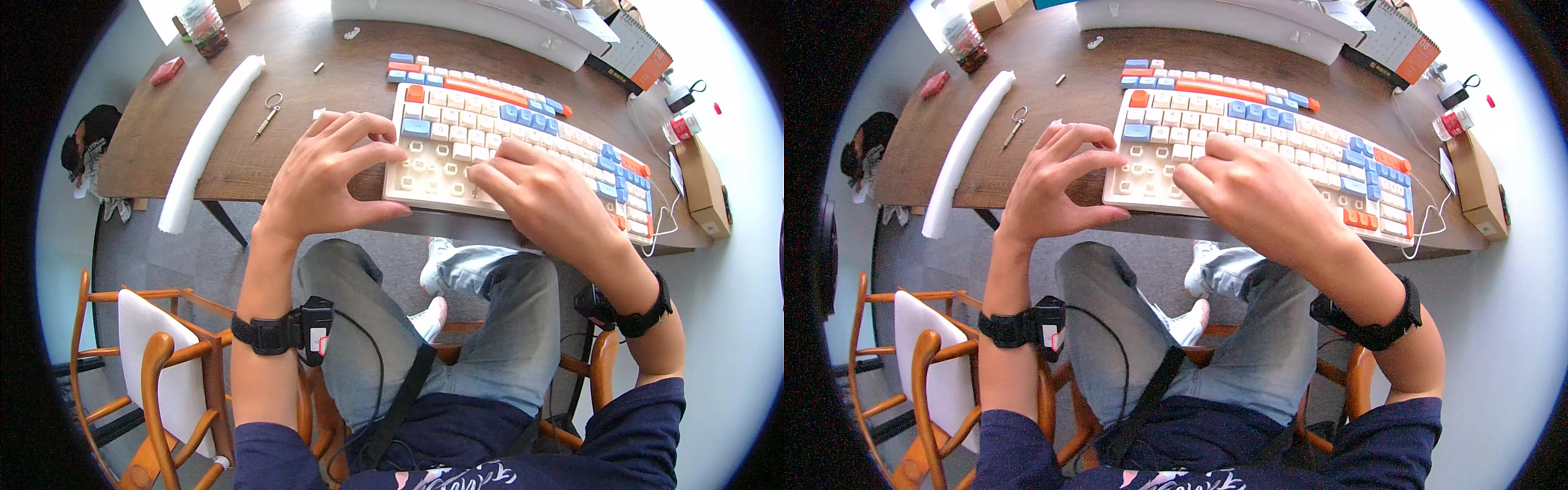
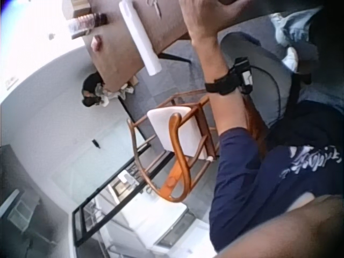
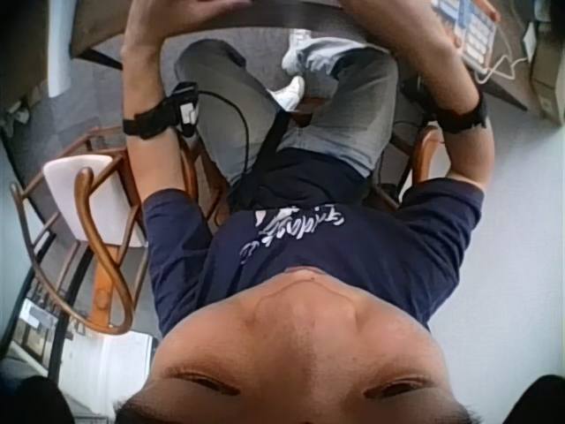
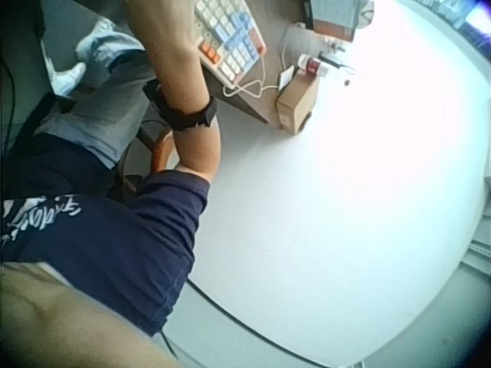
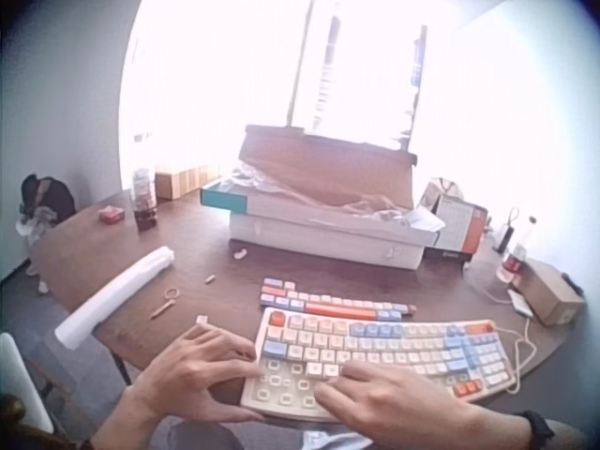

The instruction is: Assembling a mechanical keyboard by pressing keycaps onto the switches.

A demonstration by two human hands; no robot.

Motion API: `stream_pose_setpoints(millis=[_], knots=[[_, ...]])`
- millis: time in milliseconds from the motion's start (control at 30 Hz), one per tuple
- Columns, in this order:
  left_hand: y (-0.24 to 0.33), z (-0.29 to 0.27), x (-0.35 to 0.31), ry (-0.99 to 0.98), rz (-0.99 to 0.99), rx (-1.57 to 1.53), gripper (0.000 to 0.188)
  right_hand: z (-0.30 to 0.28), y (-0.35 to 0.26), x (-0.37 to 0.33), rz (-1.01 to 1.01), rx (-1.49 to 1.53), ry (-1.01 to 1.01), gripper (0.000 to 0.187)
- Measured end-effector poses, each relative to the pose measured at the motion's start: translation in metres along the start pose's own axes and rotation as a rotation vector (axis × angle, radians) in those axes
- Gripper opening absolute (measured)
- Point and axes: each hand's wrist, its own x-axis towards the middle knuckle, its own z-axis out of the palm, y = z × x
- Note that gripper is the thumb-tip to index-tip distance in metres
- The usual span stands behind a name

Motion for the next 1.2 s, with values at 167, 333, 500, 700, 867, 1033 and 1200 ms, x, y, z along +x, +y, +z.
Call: stream_pose_setpoints(millis=[167,333,500,700,867,1033,1200], knots=[[-0.001,-0.001,-0.005,0.023,0.009,0.01,0.054,-0.005,0.002,-0.003,0.169,0.352,0.038,0.014],[-0.002,0.003,-0.002,0.008,0.008,-0.003,0.053,-0.006,0.01,0.0,0.28,0.403,0.244,0.016],[-0.003,0.0,-0.002,0.017,0.007,-0.001,0.054,0.003,0.012,0.03,0.045,0.279,0.218,0.018],[-0.007,0.011,-0.007,0.045,0.034,-0.036,0.052,0.018,0.005,0.042,0.118,0.236,-0.079,0.015],[-0.001,0.006,0.0,0.081,0.073,-0.026,0.046,-0.006,-0.011,0.033,0.344,0.533,0.067,0.025],[-0.003,0.005,-0.006,0.093,0.07,-0.042,0.047,-0.014,-0.017,0.001,0.404,0.432,0.021,0.014],[-0.003,0.005,-0.008,0.117,0.057,-0.062,0.048,0.0,0.026,-0.061,0.603,0.368,0.178,0.012]])
